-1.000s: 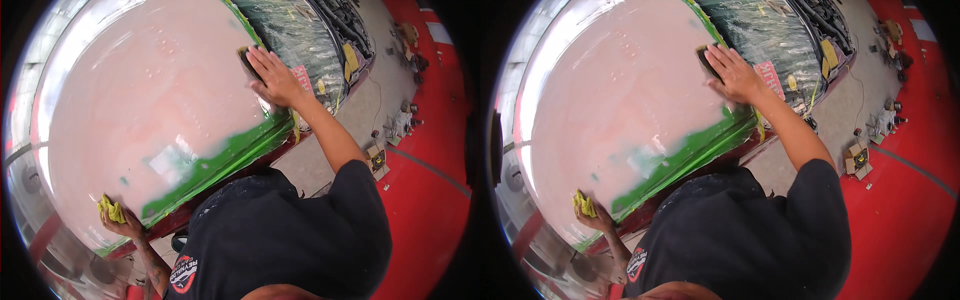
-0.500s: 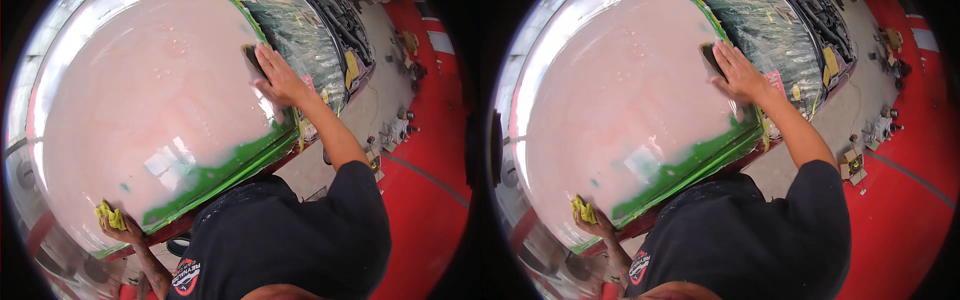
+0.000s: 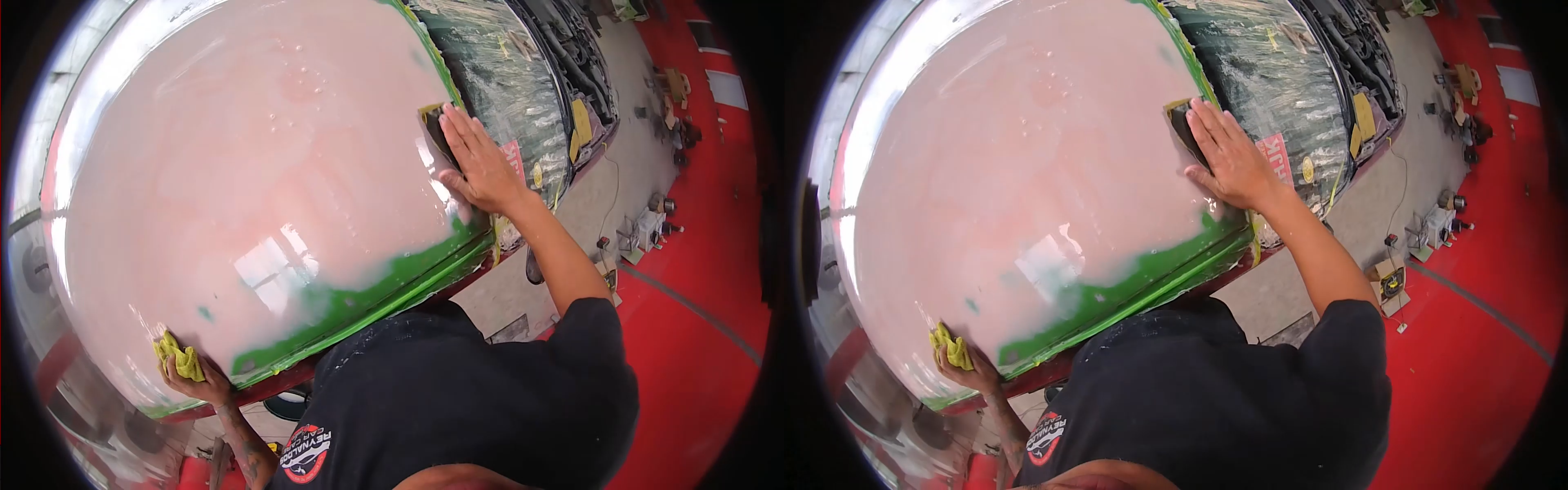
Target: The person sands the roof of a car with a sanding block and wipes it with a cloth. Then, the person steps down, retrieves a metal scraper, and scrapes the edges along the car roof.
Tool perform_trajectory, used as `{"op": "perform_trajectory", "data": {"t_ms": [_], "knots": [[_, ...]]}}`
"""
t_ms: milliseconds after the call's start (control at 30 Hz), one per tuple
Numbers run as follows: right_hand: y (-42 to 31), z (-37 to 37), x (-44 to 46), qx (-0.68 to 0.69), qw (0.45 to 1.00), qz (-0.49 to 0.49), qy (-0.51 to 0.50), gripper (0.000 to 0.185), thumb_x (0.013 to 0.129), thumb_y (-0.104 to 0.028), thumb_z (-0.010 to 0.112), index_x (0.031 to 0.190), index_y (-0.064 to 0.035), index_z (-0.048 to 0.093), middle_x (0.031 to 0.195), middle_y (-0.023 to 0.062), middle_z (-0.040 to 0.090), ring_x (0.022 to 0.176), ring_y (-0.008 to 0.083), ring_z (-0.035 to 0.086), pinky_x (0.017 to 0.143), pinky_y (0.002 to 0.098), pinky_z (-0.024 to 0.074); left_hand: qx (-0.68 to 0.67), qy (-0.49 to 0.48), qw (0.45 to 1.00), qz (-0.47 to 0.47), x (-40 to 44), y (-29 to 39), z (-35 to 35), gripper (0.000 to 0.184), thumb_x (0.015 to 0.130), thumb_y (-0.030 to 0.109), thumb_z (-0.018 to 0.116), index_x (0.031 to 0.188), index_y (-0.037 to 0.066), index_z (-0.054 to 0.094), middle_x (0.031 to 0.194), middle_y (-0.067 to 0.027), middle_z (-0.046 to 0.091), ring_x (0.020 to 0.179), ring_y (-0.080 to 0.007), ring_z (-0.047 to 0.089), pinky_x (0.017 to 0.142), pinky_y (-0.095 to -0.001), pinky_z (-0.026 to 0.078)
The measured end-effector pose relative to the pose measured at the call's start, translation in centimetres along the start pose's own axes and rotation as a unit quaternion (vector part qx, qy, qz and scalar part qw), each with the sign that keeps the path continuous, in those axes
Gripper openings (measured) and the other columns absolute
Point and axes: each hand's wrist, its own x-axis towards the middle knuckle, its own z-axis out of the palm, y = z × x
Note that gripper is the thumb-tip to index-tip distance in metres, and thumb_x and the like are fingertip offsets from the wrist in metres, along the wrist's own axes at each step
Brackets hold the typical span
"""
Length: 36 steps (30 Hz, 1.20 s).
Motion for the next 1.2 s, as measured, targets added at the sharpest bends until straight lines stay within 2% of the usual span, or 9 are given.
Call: {"op": "perform_trajectory", "data": {"t_ms": [133, 267, 533, 633, 800, 867, 1000, 1133, 1200], "knots": [[4.5, 1.4, 10.7, -0.041, 0.992, -0.065, 0.096, 0.073, 0.103, -0.047, 0.045, 0.152, 0.0043, 0.03, 0.158, 0.0252, 0.03, 0.148, 0.0383, 0.028, 0.122, 0.0466, 0.0223, 0.003, -0.003, 1.0, -0.01, 0.1, 0.2, 0.0, 0.048, 0.087, 0.016, 0.07, 0.131, 0.003, 0.053, 0.137, -0.0241, 0.047, 0.132, -0.0416, 0.042, 0.11, -0.0549, 0.031], [8.7, 2.9, 20.1, -0.051, 0.993, -0.046, 0.099, 0.073, 0.104, -0.05, 0.04, 0.153, 0.0037, 0.029, 0.16, 0.0236, 0.028, 0.149, 0.036, 0.025, 0.123, 0.045, 0.0203, 0.004, -0.011, 1.0, -0.003, -0.3, 0.1, -0.4, 0.051, 0.087, 0.015, 0.071, 0.132, 0.003, 0.052, 0.138, -0.024, 0.047, 0.133, -0.042, 0.041, 0.111, -0.0551, 0.031], [1.8, 0.6, 5.8, -0.038, 0.999, -0.027, 0.027, 0.076, 0.104, -0.05, 0.041, 0.155, 0.0021, 0.023, 0.162, 0.023, 0.023, 0.149, 0.0378, 0.025, 0.122, 0.0461, 0.0206, 0.012, -0.007, 1.0, 0.009, 0.0, 0.3, -0.3, 0.05, 0.089, 0.017, 0.07, 0.133, 0.001, 0.051, 0.133, -0.0215, 0.05, 0.13, -0.0408, 0.044, 0.11, -0.0532, 0.033], [1.5, 0.6, 5.3, -0.023, 0.998, -0.041, 0.035, 0.074, 0.104, -0.049, 0.041, 0.155, 0.002, 0.024, 0.161, 0.023, 0.024, 0.149, 0.0385, 0.025, 0.123, 0.0457, 0.0205, 0.015, -0.008, 1.0, 0.003, 0.0, 0.1, -0.3, 0.05, 0.089, 0.016, 0.069, 0.133, 0.001, 0.051, 0.134, -0.022, 0.049, 0.13, -0.0408, 0.044, 0.11, -0.0534, 0.032], [6.3, 1.3, 18.0, -0.035, 0.993, -0.076, 0.08, 0.072, 0.104, -0.047, 0.041, 0.157, -0.0014, 0.024, 0.163, 0.0203, 0.024, 0.151, 0.0344, 0.022, 0.123, 0.0448, 0.0178, 0.01, -0.021, 1.0, -0.017, -0.3, 0.2, -0.4, 0.051, 0.086, 0.012, 0.067, 0.133, 0.002, 0.049, 0.139, -0.024, 0.046, 0.134, -0.0425, 0.041, 0.112, -0.0574, 0.028], [8.6, 1.5, 24.9, -0.062, 0.993, -0.066, 0.074, 0.073, 0.105, -0.051, 0.038, 0.154, 0.0028, 0.028, 0.161, 0.0231, 0.025, 0.15, 0.0338, 0.024, 0.123, 0.044, 0.019, 0.007, -0.023, 1.0, -0.013, -0.1, 0.3, -0.4, 0.052, 0.086, 0.012, 0.067, 0.134, 0.002, 0.049, 0.139, -0.0241, 0.046, 0.134, -0.0429, 0.04, 0.112, -0.0578, 0.028], [10.8, 0.5, 37.4, 0.017, 0.998, 0.047, 0.027, 0.078, 0.103, -0.054, 0.033, 0.153, 0.0055, 0.028, 0.162, 0.0241, 0.024, 0.15, 0.0348, 0.024, 0.123, 0.0404, 0.0188, -0.01, -0.039, 0.999, -0.023, -0.3, 0.4, -0.6, 0.053, 0.088, 0.013, 0.066, 0.136, 0.002, 0.046, 0.142, -0.0253, 0.041, 0.137, -0.0445, 0.036, 0.114, -0.0565, 0.026], [11.3, 1.6, 37.5, 0.029, 0.998, 0.054, 0.031, 0.078, 0.103, -0.054, 0.032, 0.154, 0.0045, 0.027, 0.162, 0.0241, 0.024, 0.151, 0.0342, 0.022, 0.123, 0.0412, 0.019, -0.009, -0.03, 0.999, -0.017, -0.3, 0.5, -0.7, 0.056, 0.085, 0.012, 0.067, 0.136, 0.002, 0.047, 0.14, -0.0245, 0.045, 0.135, -0.0433, 0.038, 0.113, -0.0582, 0.028], [10.2, 1.6, 31.7, -0.048, 0.997, -0.02, 0.053, 0.069, 0.105, -0.045, 0.041, 0.156, -0.0009, 0.027, 0.162, 0.0196, 0.027, 0.15, 0.0343, 0.026, 0.123, 0.0452, 0.0195, -0.005, -0.026, 1.0, -0.017, -0.4, 0.3, -0.5, 0.055, 0.085, 0.014, 0.068, 0.135, 0.002, 0.047, 0.14, -0.0248, 0.044, 0.135, -0.0433, 0.039, 0.113, -0.0576, 0.028]]}}
